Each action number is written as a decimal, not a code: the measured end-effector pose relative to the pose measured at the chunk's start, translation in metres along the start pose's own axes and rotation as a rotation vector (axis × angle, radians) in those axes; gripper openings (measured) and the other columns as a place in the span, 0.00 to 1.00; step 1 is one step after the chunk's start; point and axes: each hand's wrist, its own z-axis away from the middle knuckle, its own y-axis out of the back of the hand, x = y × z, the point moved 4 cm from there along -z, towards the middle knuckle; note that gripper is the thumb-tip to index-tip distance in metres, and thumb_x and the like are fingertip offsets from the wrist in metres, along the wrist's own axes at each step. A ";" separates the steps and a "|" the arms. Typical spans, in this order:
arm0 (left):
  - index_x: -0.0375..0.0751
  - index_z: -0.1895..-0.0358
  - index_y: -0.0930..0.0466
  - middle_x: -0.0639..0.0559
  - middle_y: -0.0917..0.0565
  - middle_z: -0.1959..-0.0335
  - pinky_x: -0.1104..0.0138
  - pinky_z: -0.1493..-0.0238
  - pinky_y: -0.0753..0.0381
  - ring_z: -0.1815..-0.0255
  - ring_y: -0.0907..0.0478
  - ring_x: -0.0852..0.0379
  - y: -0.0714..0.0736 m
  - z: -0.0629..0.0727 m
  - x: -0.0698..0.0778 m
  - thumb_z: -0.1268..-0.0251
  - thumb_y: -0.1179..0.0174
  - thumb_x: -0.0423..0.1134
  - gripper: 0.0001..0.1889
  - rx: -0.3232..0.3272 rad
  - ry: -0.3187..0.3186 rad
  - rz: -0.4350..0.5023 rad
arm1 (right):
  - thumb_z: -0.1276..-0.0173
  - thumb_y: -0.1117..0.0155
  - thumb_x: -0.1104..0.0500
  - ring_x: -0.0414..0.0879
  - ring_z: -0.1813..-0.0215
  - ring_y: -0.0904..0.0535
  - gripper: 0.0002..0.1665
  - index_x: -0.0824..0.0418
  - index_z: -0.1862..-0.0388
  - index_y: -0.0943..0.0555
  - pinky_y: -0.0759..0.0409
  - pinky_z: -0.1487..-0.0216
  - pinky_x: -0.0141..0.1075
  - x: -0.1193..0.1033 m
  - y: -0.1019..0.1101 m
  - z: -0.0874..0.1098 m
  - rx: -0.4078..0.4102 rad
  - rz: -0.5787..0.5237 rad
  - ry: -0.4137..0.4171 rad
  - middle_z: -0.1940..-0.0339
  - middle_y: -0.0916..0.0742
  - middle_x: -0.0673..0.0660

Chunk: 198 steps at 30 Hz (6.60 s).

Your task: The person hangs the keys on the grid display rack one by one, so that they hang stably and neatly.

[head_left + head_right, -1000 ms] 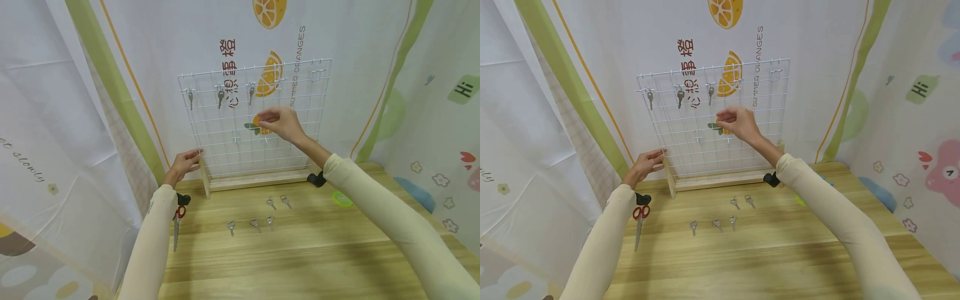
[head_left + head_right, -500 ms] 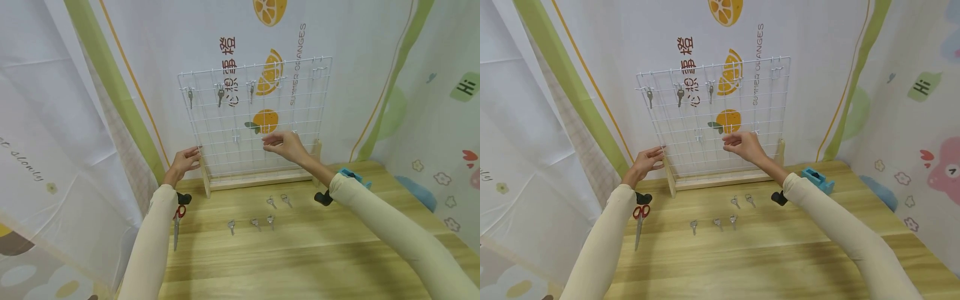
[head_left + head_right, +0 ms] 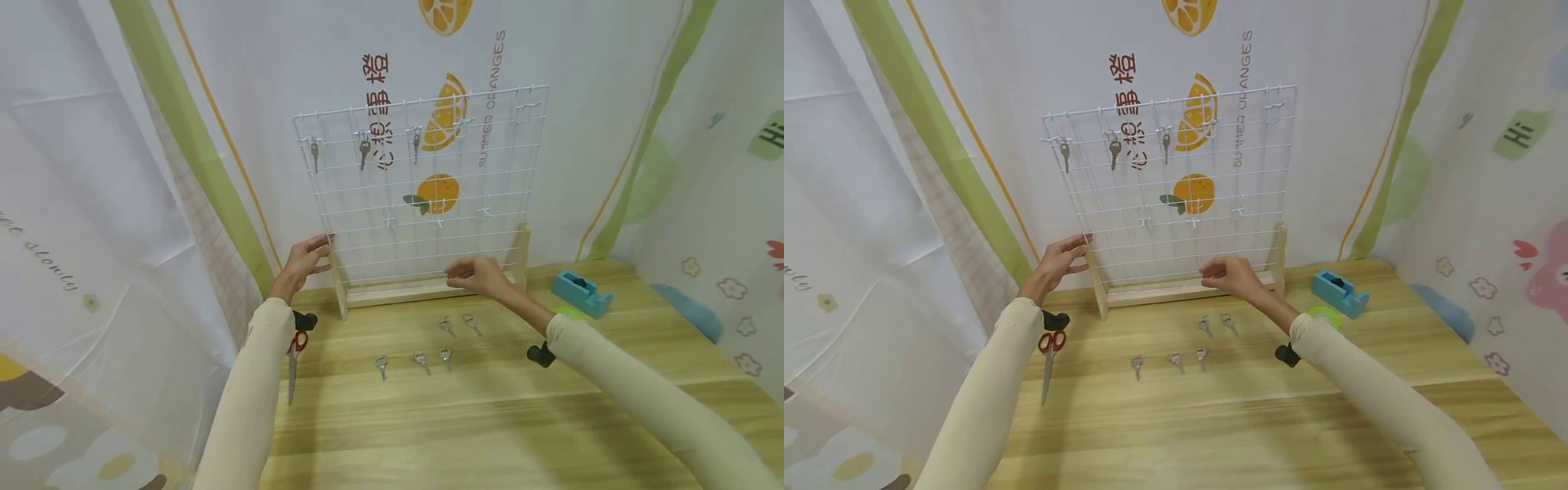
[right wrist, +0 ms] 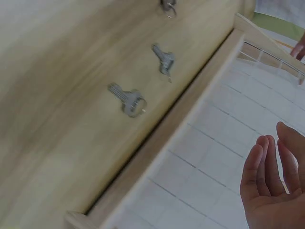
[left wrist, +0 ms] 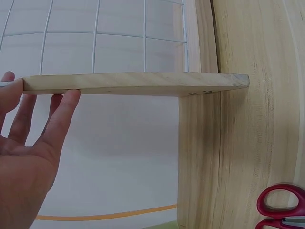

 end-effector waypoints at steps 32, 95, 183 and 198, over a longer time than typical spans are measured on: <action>0.37 0.26 0.27 0.39 0.32 0.23 0.50 0.35 0.18 0.23 0.34 0.42 0.004 -0.005 0.000 0.18 0.47 0.31 0.22 0.000 -0.032 0.001 | 0.35 0.25 0.69 0.58 0.60 0.10 0.13 0.77 0.55 0.13 0.08 0.59 0.41 0.058 -0.079 0.037 -0.064 0.000 -0.131 0.62 0.09 0.67; 0.36 0.22 0.33 0.40 0.38 0.19 0.47 0.31 0.23 0.20 0.39 0.42 0.006 0.001 -0.002 0.17 0.49 0.32 0.24 -0.062 -0.054 0.022 | 0.29 0.28 0.64 0.55 0.63 0.11 0.12 0.66 0.49 0.11 0.19 0.70 0.27 -0.045 0.067 -0.015 0.095 0.108 0.063 0.62 0.08 0.62; 0.35 0.22 0.34 0.41 0.36 0.20 0.53 0.36 0.18 0.20 0.38 0.45 0.007 -0.002 -0.004 0.16 0.49 0.32 0.24 -0.062 -0.044 0.023 | 0.26 0.30 0.59 0.40 0.68 0.15 0.15 0.60 0.43 0.12 0.19 0.71 0.19 -0.101 0.173 -0.111 0.593 -0.054 -0.070 0.50 0.09 0.63; 0.34 0.21 0.35 0.42 0.35 0.20 0.50 0.32 0.21 0.20 0.39 0.44 0.006 -0.002 -0.003 0.16 0.49 0.32 0.25 -0.076 -0.060 0.015 | 0.26 0.29 0.55 0.40 0.62 0.13 0.21 0.60 0.38 0.14 0.17 0.66 0.21 -0.085 0.170 -0.079 0.470 -0.056 -0.093 0.47 0.10 0.63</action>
